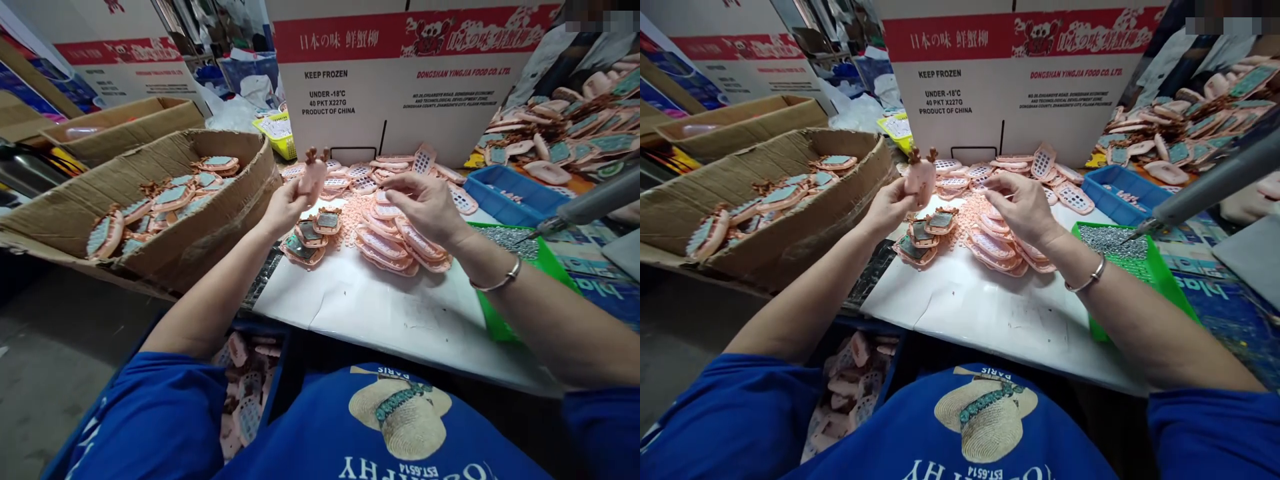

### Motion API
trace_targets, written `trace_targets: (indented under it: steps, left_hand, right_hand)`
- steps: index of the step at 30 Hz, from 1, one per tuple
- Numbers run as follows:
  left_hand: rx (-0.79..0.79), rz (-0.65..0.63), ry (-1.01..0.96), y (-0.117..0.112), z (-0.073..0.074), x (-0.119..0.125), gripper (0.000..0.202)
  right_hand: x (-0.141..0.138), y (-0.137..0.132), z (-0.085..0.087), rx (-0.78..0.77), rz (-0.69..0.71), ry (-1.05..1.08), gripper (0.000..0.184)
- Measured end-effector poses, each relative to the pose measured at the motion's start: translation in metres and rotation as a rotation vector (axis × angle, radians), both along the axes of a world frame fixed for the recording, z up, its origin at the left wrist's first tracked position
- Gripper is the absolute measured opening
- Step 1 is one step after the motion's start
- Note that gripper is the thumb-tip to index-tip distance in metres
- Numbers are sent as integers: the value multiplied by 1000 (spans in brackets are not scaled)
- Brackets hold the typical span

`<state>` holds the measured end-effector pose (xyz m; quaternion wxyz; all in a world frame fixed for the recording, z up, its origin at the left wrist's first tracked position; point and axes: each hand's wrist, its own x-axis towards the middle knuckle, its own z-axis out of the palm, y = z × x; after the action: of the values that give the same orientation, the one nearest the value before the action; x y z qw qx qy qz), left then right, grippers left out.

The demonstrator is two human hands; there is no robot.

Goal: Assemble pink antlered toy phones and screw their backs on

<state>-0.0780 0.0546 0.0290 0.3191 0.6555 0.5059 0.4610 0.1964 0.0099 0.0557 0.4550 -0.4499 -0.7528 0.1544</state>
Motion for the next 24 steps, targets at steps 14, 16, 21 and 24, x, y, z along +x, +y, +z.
trace_targets:
  steps: [14,16,21,24]
  left_hand:
    - [-451,-413,-981,-44,20,128,48]
    - [-467,-451,-947,-39,20,132,54]
    - [-396,-349,-876,-25,11,123,50]
    - [-341,-229,-900,-18,1,108,48]
  right_hand:
    - [-6,7,17,-85,-116,-244,56]
    - [-2,12,19,-159,-158,-227,58]
    - [2,44,14,-248,-251,-213,61]
    - [2,66,6,-307,-361,-316,65]
